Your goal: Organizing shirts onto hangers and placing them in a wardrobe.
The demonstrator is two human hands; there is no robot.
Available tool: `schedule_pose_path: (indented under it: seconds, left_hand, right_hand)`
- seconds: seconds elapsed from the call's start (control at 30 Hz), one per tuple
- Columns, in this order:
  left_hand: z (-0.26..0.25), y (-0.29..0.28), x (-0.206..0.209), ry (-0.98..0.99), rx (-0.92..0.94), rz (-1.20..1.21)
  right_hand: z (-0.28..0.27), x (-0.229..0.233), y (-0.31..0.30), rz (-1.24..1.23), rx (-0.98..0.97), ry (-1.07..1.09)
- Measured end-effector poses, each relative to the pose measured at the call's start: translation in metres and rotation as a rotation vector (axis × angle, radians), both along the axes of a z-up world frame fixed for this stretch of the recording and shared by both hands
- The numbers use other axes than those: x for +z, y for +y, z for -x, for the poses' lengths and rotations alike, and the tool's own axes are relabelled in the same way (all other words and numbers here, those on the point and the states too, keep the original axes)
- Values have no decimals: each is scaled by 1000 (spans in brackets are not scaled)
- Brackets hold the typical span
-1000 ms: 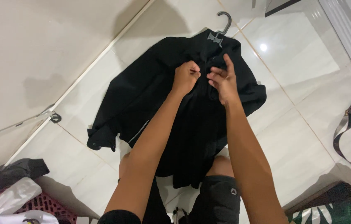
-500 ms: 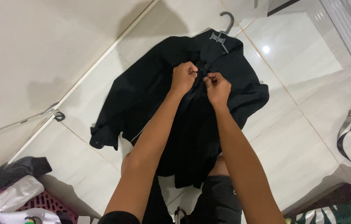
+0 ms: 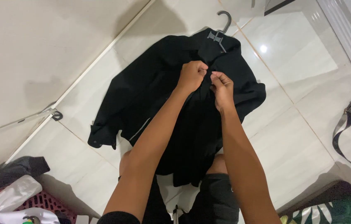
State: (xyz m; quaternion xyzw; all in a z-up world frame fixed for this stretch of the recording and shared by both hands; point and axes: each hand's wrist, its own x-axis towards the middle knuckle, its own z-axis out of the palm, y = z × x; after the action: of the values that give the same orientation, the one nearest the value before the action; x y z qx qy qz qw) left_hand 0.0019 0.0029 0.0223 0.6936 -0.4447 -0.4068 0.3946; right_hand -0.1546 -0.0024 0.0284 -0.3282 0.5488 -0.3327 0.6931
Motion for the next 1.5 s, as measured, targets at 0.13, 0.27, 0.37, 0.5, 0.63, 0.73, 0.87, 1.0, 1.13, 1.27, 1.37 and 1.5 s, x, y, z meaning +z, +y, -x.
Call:
schedule_pose_path:
  seconds: [0.13, 0.27, 0.37, 0.5, 0.63, 0.73, 0.87, 1.0, 1.13, 1.27, 1.37, 1.5]
  left_hand:
    - [-6, 1, 2, 133, 8, -40]
    - [-10, 3, 15, 193, 6, -44]
    - [-10, 4, 19, 187, -6, -70]
    - [-6, 6, 22, 112, -18, -50]
    - [-5, 9, 29, -72, -43, -16]
    - [-4, 10, 27, -192, -77, -3]
    - [-2, 9, 25, -231, -87, 28]
    - [-6, 8, 28, -94, -52, 17]
    - [-7, 6, 18, -4, -50, -37]
    - [-7, 4, 18, -13, -52, -44]
    - [-8, 5, 15, 74, -23, -74]
    - [-9, 4, 9, 159, -6, -99]
  right_hand:
    - [-8, 9, 2, 18, -4, -44]
    - [-11, 7, 7, 30, -40, -40]
    - [-11, 6, 8, 20, -64, -32]
    - [-12, 7, 10, 11, -65, -32]
    - [-12, 12, 12, -2, -82, -36]
    - [-12, 12, 12, 6, -80, -35]
    - [-11, 3, 12, 53, -53, 4]
    - [-14, 11, 11, 64, -49, 17]
    - [-14, 9, 9, 42, -52, -2]
    - [-15, 14, 6, 19, -53, -13]
    - [-13, 12, 6, 31, -48, -42]
    - [-12, 9, 6, 35, -43, -26]
